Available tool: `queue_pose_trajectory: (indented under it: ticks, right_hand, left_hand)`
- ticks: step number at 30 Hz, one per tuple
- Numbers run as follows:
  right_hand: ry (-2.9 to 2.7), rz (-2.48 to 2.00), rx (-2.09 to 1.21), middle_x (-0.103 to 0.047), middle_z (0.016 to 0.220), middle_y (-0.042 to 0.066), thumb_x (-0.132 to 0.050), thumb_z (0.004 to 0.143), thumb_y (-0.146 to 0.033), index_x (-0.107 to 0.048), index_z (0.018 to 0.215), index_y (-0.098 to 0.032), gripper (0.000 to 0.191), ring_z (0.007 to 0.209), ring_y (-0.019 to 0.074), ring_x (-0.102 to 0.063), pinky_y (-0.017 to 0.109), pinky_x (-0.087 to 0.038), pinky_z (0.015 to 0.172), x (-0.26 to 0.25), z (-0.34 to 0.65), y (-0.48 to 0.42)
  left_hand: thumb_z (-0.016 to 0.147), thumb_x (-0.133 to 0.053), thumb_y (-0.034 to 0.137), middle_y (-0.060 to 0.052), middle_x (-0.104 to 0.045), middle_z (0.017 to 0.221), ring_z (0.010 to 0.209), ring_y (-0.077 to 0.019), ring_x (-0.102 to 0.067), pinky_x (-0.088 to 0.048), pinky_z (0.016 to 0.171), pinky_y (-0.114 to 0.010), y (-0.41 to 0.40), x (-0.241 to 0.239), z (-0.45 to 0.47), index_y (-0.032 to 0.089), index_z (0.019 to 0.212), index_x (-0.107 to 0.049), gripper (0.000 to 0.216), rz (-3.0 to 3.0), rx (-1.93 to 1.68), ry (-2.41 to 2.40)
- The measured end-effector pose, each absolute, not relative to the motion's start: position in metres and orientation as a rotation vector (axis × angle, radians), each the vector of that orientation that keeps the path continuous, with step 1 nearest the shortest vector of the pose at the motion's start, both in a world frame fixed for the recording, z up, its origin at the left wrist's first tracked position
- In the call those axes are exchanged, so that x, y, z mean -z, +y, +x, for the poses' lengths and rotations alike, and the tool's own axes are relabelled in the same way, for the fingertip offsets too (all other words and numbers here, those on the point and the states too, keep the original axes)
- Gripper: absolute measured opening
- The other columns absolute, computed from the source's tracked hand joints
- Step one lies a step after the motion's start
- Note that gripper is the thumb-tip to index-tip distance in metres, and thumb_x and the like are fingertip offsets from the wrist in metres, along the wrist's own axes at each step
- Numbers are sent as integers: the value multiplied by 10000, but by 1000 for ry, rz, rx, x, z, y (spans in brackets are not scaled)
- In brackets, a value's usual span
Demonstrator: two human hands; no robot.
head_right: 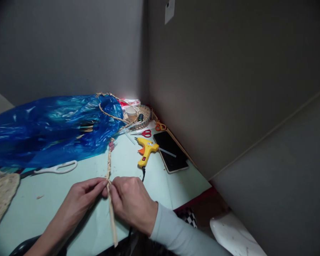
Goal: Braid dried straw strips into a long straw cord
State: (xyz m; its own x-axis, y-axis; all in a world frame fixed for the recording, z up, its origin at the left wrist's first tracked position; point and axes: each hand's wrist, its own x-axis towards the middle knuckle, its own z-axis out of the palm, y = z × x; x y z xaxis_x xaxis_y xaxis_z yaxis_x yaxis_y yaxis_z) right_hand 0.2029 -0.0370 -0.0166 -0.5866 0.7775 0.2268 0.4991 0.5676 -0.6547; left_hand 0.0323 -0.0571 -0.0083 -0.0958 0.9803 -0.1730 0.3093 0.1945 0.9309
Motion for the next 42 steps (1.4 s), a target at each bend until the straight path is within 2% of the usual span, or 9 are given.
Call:
queue_pose_trajectory:
  ticks: [4, 7, 16, 18, 22, 25, 29, 34, 42]
  right_hand:
    - [-2373, -1055, -445, -652, 796, 36, -414, 983, -195, -583, 927, -162, 180, 646, 159, -583, 286, -338, 590, 18, 194, -55]
    - [-2405, -1063, -102, -628, 780, 34, -507, 916, -119, -577, 965, -155, 93, 604, 182, -552, 320, -280, 526, 16, 191, -62]
    - [-2398, -817, 183, -608, 706, 64, -428, 879, -31, -626, 902, -92, 208, 569, 203, -546, 335, -316, 476, 15, 185, -71]
    - [-2439, -806, 88, -633, 732, 73, -449, 894, -67, -644, 894, -96, 197, 591, 202, -564, 331, -351, 501, 15, 186, -70]
    - [-2231, -920, -528, -652, 762, 50, -494, 956, -272, -661, 851, -155, 228, 712, 172, -602, 287, -435, 648, 1, 197, -49]
    - [-2018, -1071, -934, -678, 962, 78, -588, 921, -355, -612, 1093, -139, 277, 851, 179, -626, 297, -459, 792, -6, 203, -24]
    - [-2046, -845, -1623, -660, 852, 34, -520, 956, -392, -590, 1041, -147, 269, 744, 145, -617, 249, -452, 693, -3, 199, -4]
    - [-2158, -911, -1426, -588, 753, -6, -472, 965, -255, -584, 814, -154, 213, 664, 105, -505, 220, -369, 641, -3, 193, -7]
    - [-2099, -945, -1285, -501, 592, -38, -468, 969, -240, -579, 678, -145, 325, 576, 82, -435, 205, -308, 582, 4, 196, -10]
  left_hand:
    - [762, -676, 437, 46, -475, 480, 458, -102, -351, -229, 451, -217, -58, 15, 29, 170, 705, -712, 275, 1098, -940, 1536]
    - [740, -704, 467, 84, -382, 435, 417, -74, -239, -140, 435, -215, -59, 19, 28, 154, 833, -744, 329, 1000, -942, 1526]
    - [753, -733, 433, 3, -616, 653, 454, -33, -260, -163, 428, -181, -64, 8, 30, 149, 870, -766, 308, 810, -997, 1387]
    - [757, -739, 405, -4, -630, 679, 450, -22, -255, -162, 417, -164, -65, 6, 30, 147, 846, -768, 274, 767, -1009, 1334]
    - [711, -789, 347, 3, -648, 653, 455, -24, -394, -263, 419, -115, -66, 3, 32, 162, 829, -772, 220, 680, -1039, 1292]
    - [707, -794, 330, -2, -686, 662, 556, -81, -570, -446, 536, -144, -65, 2, 33, 184, 851, -774, 206, 657, -1024, 1298]
    - [710, -776, 324, -1, -725, 689, 594, -120, -625, -503, 612, -197, -64, 4, 31, 201, 902, -771, 228, 731, -1001, 1309]
    - [739, -723, 365, -8, -758, 769, 723, -166, -648, -491, 677, -222, -63, 4, 30, 199, 857, -771, 209, 966, -973, 1420]
    - [800, -627, 480, -22, -753, 783, 809, -240, -661, -463, 764, -302, -71, 7, 24, 223, 819, -753, 287, 1342, -915, 1760]
